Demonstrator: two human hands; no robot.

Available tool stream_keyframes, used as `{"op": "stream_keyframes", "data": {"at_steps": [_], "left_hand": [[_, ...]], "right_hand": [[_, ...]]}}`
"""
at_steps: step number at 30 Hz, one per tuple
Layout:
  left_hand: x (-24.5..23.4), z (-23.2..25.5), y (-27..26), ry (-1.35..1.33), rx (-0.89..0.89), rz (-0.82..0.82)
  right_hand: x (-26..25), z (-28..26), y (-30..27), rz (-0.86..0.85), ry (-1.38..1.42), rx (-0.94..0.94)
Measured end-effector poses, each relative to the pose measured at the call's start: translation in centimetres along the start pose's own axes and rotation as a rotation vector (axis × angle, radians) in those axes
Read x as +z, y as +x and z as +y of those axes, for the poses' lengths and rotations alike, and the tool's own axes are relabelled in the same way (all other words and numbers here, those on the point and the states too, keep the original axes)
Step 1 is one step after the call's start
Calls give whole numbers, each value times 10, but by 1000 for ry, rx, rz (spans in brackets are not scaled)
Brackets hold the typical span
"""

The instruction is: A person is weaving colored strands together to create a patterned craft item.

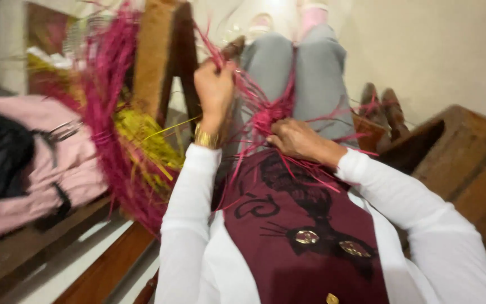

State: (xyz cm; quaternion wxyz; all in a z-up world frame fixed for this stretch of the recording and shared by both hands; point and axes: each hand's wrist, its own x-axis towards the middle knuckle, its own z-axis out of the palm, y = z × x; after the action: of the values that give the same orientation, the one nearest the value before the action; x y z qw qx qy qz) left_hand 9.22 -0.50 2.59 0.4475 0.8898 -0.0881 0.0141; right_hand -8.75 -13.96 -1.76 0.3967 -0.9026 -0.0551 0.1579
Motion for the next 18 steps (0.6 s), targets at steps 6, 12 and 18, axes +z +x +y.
{"op": "stream_keyframes", "data": {"at_steps": [6, 12, 18], "left_hand": [[-30, 30, 43, -688, -388, 91], [-56, 47, -40, 113, 98, -342], [-36, 11, -88, 348, -79, -742]], "right_hand": [[-57, -40, -2, -319, 70, 256], [-86, -20, -11, 162, 183, 123], [-69, -12, 24, 255, 270, -174]]}}
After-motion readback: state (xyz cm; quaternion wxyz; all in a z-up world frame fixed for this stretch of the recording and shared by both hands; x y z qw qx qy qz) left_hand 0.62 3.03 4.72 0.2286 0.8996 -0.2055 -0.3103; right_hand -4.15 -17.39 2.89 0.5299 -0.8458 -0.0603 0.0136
